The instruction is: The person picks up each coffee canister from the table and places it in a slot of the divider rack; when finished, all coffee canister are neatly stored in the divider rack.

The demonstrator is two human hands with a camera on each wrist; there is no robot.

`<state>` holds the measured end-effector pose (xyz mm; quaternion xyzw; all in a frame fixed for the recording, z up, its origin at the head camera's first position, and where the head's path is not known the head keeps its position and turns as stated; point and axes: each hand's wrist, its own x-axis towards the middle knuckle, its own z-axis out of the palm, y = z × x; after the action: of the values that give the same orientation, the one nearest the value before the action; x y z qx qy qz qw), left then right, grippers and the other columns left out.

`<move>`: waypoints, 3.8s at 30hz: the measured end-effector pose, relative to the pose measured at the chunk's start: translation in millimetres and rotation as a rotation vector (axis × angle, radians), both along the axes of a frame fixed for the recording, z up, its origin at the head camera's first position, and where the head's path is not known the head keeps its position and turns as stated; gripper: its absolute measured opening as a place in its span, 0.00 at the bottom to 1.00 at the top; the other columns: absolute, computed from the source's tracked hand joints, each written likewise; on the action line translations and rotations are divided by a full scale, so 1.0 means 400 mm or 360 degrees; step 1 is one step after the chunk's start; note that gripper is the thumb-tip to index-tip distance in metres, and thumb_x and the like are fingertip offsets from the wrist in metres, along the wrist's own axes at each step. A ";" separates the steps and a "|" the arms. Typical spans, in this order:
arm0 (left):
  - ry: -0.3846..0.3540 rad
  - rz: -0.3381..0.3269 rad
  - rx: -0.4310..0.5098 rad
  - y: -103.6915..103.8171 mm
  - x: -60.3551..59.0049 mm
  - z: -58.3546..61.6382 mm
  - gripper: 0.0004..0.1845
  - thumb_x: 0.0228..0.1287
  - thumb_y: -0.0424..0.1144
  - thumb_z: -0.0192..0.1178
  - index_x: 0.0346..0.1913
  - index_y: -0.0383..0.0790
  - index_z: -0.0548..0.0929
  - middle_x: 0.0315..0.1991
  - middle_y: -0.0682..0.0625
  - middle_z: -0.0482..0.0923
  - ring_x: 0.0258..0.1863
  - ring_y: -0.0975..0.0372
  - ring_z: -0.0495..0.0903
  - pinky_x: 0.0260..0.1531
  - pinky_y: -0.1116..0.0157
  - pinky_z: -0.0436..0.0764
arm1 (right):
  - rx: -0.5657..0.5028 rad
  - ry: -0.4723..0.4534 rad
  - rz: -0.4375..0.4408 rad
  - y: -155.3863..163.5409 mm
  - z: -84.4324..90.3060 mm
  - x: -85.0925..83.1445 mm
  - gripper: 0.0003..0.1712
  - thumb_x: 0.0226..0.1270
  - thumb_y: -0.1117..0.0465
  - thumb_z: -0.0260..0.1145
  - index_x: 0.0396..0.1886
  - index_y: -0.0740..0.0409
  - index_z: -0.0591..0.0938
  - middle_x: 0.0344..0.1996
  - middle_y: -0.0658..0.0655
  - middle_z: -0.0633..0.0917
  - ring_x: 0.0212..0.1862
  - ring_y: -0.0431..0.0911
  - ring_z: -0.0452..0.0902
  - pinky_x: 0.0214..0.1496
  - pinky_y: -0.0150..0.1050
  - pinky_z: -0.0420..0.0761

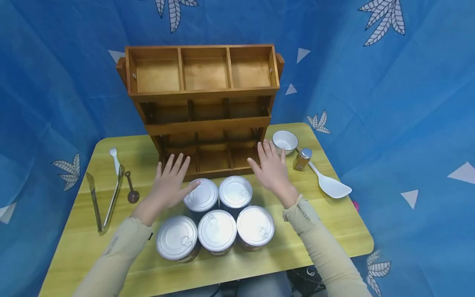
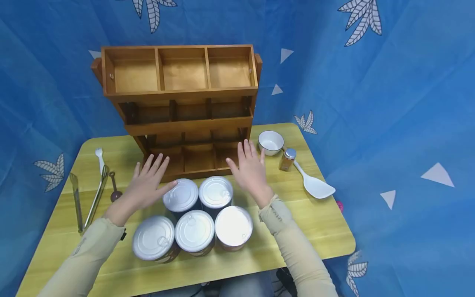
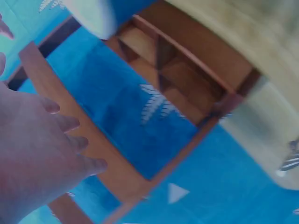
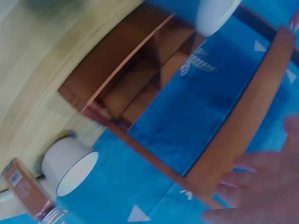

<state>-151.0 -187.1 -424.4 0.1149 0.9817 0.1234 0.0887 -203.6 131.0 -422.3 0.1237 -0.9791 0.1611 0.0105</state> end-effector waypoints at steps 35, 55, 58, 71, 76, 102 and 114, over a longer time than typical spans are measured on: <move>-0.0663 -0.0395 0.1579 -0.089 -0.026 -0.367 0.55 0.44 0.33 0.77 0.75 0.40 0.56 0.71 0.38 0.66 0.65 0.76 0.66 0.70 0.76 0.60 | 0.0161 0.0787 -0.0041 0.000 0.018 -0.282 0.20 0.75 0.66 0.53 0.62 0.69 0.77 0.62 0.66 0.79 0.66 0.57 0.75 0.66 0.49 0.78; -0.0539 -0.0521 0.1604 -0.069 -0.047 -0.401 0.59 0.36 0.36 0.81 0.74 0.48 0.58 0.69 0.43 0.69 0.68 0.69 0.68 0.74 0.68 0.62 | 0.0221 0.0794 -0.0084 -0.001 0.016 -0.281 0.20 0.72 0.67 0.56 0.61 0.67 0.78 0.62 0.64 0.80 0.65 0.56 0.75 0.60 0.50 0.82; -0.0432 -0.0518 0.1569 -0.072 -0.053 -0.406 0.59 0.35 0.37 0.82 0.74 0.48 0.59 0.68 0.45 0.70 0.68 0.67 0.68 0.74 0.63 0.64 | 0.0206 0.0783 -0.0091 0.000 0.015 -0.285 0.20 0.73 0.67 0.55 0.61 0.67 0.78 0.62 0.64 0.79 0.66 0.56 0.75 0.60 0.50 0.82; -0.0406 -0.0480 0.1674 -0.067 -0.006 -0.433 0.58 0.37 0.36 0.82 0.74 0.45 0.58 0.67 0.42 0.71 0.67 0.70 0.69 0.73 0.69 0.63 | 0.0204 0.0770 -0.0026 -0.028 -0.007 -0.274 0.20 0.71 0.68 0.56 0.60 0.69 0.78 0.61 0.66 0.80 0.65 0.58 0.76 0.63 0.50 0.80; -0.0332 -0.0411 0.1696 -0.072 0.027 -0.446 0.58 0.35 0.35 0.82 0.73 0.44 0.60 0.65 0.42 0.73 0.65 0.71 0.71 0.71 0.71 0.65 | 0.0243 0.0737 0.0002 -0.049 -0.014 -0.271 0.20 0.72 0.68 0.55 0.61 0.67 0.77 0.63 0.65 0.79 0.65 0.57 0.75 0.64 0.48 0.80; 0.0061 0.0157 0.1821 -0.158 -0.106 -0.270 0.58 0.39 0.20 0.75 0.75 0.38 0.53 0.69 0.35 0.64 0.66 0.64 0.67 0.74 0.43 0.59 | 0.0138 0.0761 -0.0113 -0.017 0.020 -0.276 0.20 0.73 0.68 0.53 0.61 0.69 0.77 0.62 0.68 0.78 0.66 0.59 0.74 0.67 0.51 0.77; 0.0068 0.0453 0.1742 -0.164 -0.204 -0.279 0.57 0.46 0.27 0.75 0.76 0.40 0.49 0.72 0.35 0.59 0.72 0.43 0.60 0.75 0.45 0.60 | 0.0147 0.0764 -0.0105 -0.016 0.014 -0.272 0.20 0.71 0.69 0.54 0.60 0.69 0.78 0.61 0.67 0.79 0.65 0.59 0.75 0.65 0.51 0.78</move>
<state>-232.6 -252.6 -535.9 0.0132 0.7819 0.6229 -0.0212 -312.3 124.8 -416.6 0.1269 -0.9584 0.0817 0.2424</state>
